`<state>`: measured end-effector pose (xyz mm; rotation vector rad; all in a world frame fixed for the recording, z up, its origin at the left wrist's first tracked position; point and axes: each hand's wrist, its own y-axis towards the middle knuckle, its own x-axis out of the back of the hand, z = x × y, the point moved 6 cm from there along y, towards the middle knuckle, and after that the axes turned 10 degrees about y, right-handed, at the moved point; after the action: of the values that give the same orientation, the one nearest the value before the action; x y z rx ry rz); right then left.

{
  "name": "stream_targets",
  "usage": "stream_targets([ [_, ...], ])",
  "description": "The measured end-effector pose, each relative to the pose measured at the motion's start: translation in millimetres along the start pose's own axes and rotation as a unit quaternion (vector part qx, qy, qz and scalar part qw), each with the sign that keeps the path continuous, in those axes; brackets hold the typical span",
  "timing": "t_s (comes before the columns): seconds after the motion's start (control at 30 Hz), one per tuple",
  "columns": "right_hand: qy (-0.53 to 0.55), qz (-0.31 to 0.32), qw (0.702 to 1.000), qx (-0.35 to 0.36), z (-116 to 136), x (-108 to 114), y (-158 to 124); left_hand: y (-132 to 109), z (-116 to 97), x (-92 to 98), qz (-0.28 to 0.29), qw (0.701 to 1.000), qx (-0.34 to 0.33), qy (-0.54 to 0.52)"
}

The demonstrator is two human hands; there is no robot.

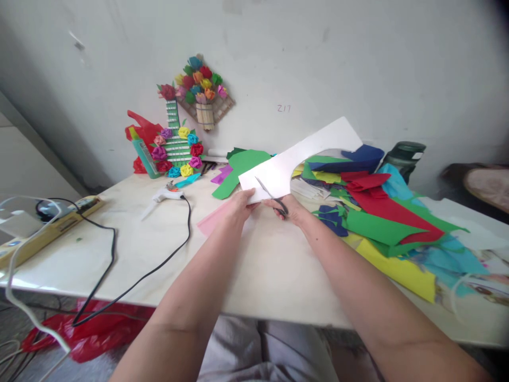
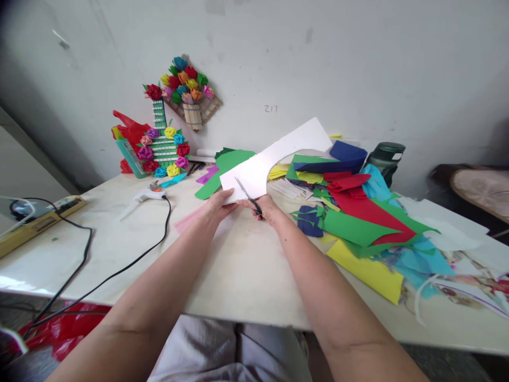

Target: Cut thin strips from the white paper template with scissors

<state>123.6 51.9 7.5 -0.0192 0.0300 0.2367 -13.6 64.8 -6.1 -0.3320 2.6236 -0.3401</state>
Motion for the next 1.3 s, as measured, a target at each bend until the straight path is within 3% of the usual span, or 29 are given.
stream_targets([
  [0.57,-0.031,-0.025,0.998,0.039,3.7,-2.5,2.1,8.1,3.4,5.7,0.005,0.999,0.017,-0.028],
  [1.07,0.013,0.015,1.000,0.007,-7.4,-1.6,4.0,3.8,2.5,0.7,0.009,1.000,0.000,-0.006],
  [1.3,0.002,-0.010,1.000,0.014,-10.1,1.3,6.4,0.4,2.4,-0.8,-0.001,1.000,0.000,-0.010],
])
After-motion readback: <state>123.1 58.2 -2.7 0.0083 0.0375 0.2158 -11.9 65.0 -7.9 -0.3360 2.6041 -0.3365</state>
